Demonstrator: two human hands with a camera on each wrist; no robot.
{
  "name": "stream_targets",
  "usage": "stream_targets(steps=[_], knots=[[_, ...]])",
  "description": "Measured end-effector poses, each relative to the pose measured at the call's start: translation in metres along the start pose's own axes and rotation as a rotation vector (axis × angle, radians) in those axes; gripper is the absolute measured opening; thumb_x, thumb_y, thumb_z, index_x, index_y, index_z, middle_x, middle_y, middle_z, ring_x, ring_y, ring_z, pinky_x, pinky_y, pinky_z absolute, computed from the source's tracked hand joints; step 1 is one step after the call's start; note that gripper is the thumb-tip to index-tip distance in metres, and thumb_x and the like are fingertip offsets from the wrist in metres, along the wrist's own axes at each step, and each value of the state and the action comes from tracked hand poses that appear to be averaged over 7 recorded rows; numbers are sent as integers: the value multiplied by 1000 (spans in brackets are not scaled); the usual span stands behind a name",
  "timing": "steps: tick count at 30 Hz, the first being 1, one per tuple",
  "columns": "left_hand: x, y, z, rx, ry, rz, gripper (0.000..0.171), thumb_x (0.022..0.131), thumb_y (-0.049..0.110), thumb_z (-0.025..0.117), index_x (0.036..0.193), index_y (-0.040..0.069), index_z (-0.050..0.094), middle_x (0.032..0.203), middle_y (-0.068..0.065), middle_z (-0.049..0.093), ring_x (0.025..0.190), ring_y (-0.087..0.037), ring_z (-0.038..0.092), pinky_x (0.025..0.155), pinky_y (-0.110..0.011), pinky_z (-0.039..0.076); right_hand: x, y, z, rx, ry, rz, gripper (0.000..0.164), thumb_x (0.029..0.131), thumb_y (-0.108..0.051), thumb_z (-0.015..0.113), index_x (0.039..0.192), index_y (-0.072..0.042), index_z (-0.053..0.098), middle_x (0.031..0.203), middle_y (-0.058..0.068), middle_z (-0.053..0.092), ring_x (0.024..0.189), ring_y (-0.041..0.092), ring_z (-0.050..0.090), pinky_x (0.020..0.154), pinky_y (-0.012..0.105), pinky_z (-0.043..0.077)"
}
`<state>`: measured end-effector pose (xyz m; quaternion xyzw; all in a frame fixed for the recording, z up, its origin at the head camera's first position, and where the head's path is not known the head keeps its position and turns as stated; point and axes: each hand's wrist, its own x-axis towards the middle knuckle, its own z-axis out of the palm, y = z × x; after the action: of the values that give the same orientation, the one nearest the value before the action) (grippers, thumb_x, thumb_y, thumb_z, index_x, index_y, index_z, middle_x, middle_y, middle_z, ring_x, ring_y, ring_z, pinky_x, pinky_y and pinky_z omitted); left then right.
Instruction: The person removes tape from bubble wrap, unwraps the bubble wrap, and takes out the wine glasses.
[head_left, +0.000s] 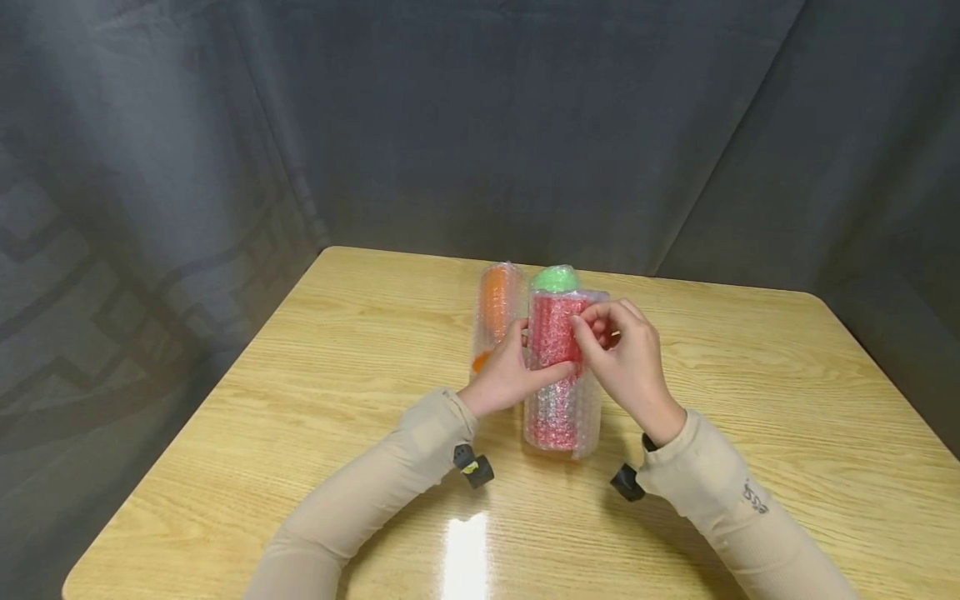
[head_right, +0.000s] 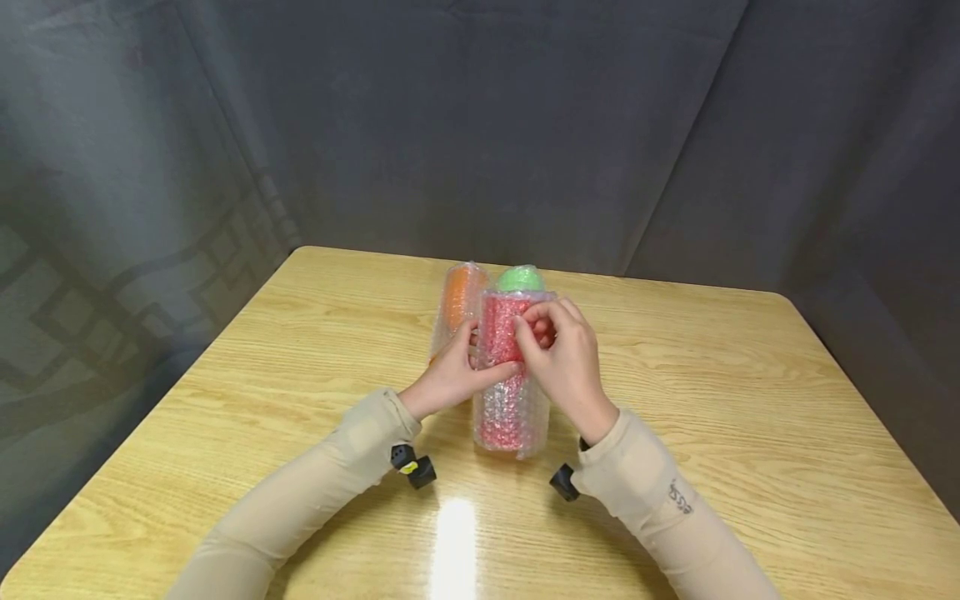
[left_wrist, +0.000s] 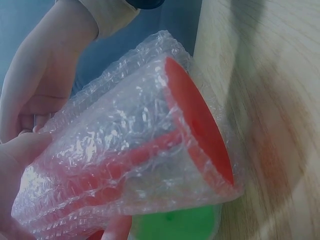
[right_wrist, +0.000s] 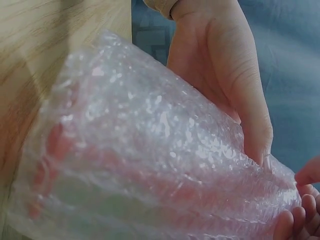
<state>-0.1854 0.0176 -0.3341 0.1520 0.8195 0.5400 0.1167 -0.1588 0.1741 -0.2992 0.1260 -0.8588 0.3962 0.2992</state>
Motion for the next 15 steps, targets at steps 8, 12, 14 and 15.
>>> stream_targets(steps=[8, 12, 14, 15], knots=[[0, -1, 0, 16, 6, -6, 86, 78, 48, 70, 142, 14, 24, 135, -10, 48, 119, -24, 54, 95, -40, 49, -1, -1, 0, 20, 9, -2, 4, 83, -1, 64, 82, 3, 63, 72, 10, 53, 63, -1, 44, 54, 6, 39], [1, -2, 0, 15, 6, -5, 86, 78, 47, 71, 141, 14, 24, 134, -10, 49, 118, -24, 55, 93, -39, 50, -1, 0, 0, 28, 12, -5, 4, 82, 0, 64, 82, 3, 63, 72, 10, 53, 63, -1, 44, 54, 6, 39], [0, -2, 0, 13, 6, -6, 85, 78, 47, 71, 141, 14, 24, 134, -10, 49, 118, -24, 55, 93, -39, 50, -2, 0, 0, 30, 14, -7, 3, 83, 0, 64, 82, 3, 63, 72, 10, 53, 63, -1, 44, 53, 6, 38], [0, -2, 0, 12, 5, -7, 85, 78, 47, 71, 141, 14, 24, 134, -10, 49, 118, -24, 55, 93, -39, 50, -2, 0, -1, 32, 15, -7, 3, 83, 0, 64, 82, 3, 63, 72, 10, 53, 63, -1, 44, 53, 6, 38]])
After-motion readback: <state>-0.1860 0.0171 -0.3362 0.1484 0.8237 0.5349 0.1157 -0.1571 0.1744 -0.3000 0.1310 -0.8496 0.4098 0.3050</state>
